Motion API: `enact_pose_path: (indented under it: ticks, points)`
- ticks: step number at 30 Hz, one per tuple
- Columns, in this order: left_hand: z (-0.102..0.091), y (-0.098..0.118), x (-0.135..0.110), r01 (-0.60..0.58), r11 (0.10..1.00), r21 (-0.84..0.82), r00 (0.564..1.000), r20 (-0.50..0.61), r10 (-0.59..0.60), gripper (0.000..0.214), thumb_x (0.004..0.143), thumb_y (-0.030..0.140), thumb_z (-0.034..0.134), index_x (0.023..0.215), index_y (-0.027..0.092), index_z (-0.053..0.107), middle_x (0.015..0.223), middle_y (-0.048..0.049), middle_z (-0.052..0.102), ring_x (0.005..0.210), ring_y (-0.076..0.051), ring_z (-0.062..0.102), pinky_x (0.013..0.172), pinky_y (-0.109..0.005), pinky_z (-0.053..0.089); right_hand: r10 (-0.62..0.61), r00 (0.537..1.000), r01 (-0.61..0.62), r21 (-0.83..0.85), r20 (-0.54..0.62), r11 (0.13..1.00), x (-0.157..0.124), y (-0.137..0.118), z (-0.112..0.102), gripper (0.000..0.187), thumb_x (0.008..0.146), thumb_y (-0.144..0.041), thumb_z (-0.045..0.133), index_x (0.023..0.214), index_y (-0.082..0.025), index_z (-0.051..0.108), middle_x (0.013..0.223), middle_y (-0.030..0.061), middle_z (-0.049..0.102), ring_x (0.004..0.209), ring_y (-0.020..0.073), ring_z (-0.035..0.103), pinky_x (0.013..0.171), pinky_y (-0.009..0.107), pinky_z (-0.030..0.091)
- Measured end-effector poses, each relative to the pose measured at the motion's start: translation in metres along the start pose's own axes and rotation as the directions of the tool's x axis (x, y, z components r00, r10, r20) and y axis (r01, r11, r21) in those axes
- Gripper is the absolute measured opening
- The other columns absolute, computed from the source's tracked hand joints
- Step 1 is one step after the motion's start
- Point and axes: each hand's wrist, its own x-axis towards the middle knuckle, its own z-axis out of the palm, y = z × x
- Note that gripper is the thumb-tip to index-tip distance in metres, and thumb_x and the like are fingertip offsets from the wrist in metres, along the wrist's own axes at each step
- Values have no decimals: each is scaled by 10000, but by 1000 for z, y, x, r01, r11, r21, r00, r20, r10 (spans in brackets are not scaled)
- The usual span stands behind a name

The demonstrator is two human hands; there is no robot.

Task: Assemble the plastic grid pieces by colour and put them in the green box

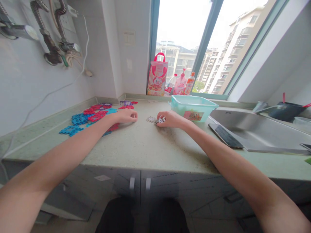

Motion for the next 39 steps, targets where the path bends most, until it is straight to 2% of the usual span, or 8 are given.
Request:
enact_pose_path:
  ticks: [8, 13, 18, 26, 31, 33, 36, 39]
  points:
    - [0, 4, 1, 9, 1000, -7, 1000, -16, -9, 228, 790, 400, 629, 878, 216, 730, 819, -44, 722, 762, -201, 621, 669, -298, 397, 18, 967, 2, 80, -256, 997, 25, -1, 30, 277, 919, -383, 747, 1145, -223, 750, 1075, 53, 806, 963, 203, 716, 858, 292, 477]
    - [1, 3, 2, 19, 1000, 2, 1000, -23, -19, 232, 798, 405, 625, 898, 224, 731, 849, -42, 725, 766, -203, 625, 668, -300, 397, -59, 979, 71, 54, -197, 996, 33, -5, 48, 300, 985, -417, 725, 1212, -220, 736, 1181, 96, 792, 1106, 222, 708, 985, 319, 481]
    - [2, 2, 3, 16, 1000, -2, 1000, -24, -16, 245, 785, 415, 637, 902, 220, 728, 833, -41, 717, 763, -204, 619, 668, -303, 397, -79, 985, 85, 29, -154, 996, 32, -5, 49, 344, 1007, -469, 710, 1254, -231, 732, 1199, 105, 793, 1143, 232, 709, 1030, 339, 482]
    - [1, 3, 1, 11, 1000, 14, 1000, -11, -11, 255, 800, 416, 616, 919, 218, 724, 861, -51, 721, 775, -208, 621, 667, -311, 397, -73, 991, 87, 133, -108, 987, 24, 0, 34, 275, 933, -361, 758, 1184, -261, 805, 1131, 34, 826, 1026, 196, 749, 932, 286, 509]
    - [1, 2, 1, 18, 1000, 3, 1000, -5, -18, 275, 794, 430, 613, 929, 223, 734, 858, -50, 720, 787, -215, 625, 676, -313, 399, -267, 950, 264, -43, -162, 964, 14, 5, 14, 310, 907, -317, 744, 1203, -255, 809, 1190, 54, 808, 1122, 243, 707, 1065, 363, 469]
    - [0, 2, 0, 18, 1000, -4, 1000, -2, -18, 281, 795, 437, 617, 935, 226, 737, 855, -48, 719, 791, -217, 624, 679, -313, 397, -297, 929, 276, -120, -221, 953, 10, 9, -1, 330, 934, -333, 703, 1244, -268, 796, 1274, 61, 778, 1164, 264, 675, 1099, 396, 448]
    - [0, 2, 0, 17, 1000, -3, 1000, -5, -17, 276, 802, 434, 617, 939, 224, 734, 869, -48, 722, 800, -210, 622, 690, -305, 396, -193, 906, 126, -196, -376, 972, 3, 20, -27, 374, 969, -362, 650, 1310, -268, 770, 1436, 69, 703, 1271, 306, 616, 1130, 433, 425]
    - [0, 2, 0, 11, 1000, 3, 1000, -11, -11, 266, 802, 425, 623, 933, 220, 731, 883, -49, 727, 798, -203, 620, 691, -301, 391, -66, 838, -52, -200, -542, 978, -5, 39, -49, 396, 988, -375, 608, 1330, -246, 761, 1431, 87, 708, 1307, 327, 609, 1137, 457, 427]
